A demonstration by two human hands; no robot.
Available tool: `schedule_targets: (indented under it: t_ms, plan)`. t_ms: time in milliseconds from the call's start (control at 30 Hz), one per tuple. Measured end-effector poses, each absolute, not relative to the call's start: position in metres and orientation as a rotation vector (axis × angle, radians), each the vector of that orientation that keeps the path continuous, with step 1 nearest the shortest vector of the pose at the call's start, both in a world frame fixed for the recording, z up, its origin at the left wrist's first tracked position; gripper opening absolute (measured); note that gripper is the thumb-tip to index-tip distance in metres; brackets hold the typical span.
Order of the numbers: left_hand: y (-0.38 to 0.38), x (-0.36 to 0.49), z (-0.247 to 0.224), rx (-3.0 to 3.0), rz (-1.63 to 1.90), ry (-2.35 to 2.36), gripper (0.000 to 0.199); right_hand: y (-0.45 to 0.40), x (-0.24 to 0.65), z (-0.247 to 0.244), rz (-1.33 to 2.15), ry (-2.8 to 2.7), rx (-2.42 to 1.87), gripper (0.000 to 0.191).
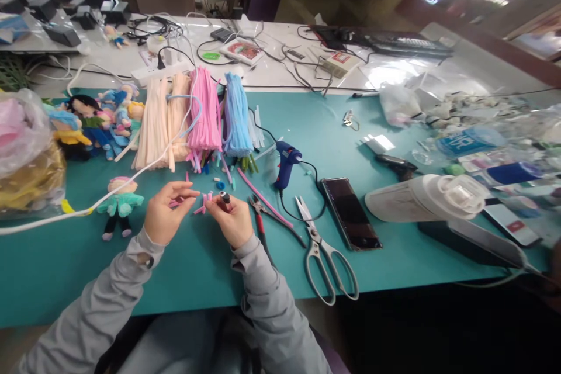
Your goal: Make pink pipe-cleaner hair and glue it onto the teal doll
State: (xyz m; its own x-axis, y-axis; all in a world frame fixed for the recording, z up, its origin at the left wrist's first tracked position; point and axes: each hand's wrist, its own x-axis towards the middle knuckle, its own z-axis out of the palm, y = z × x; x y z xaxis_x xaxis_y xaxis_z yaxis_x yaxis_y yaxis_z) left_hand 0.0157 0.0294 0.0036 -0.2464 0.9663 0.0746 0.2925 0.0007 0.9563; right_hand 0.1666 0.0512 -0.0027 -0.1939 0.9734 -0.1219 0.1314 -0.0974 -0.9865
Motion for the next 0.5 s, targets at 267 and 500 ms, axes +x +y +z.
schedule_targets:
  t_ms: [267, 500]
  plan:
    - [0.024, 0.029, 0.004, 0.929, 1.300, 1.498, 0.032, 0.048, 0.166, 0.001, 1.482, -1.331, -1.191, 0.030]
    - [0.026, 0.032, 0.003, 0.801, 1.346, 1.428, 0.037, 0.046, 0.165, -0.001, 1.473, -1.373, -1.239, 0.031]
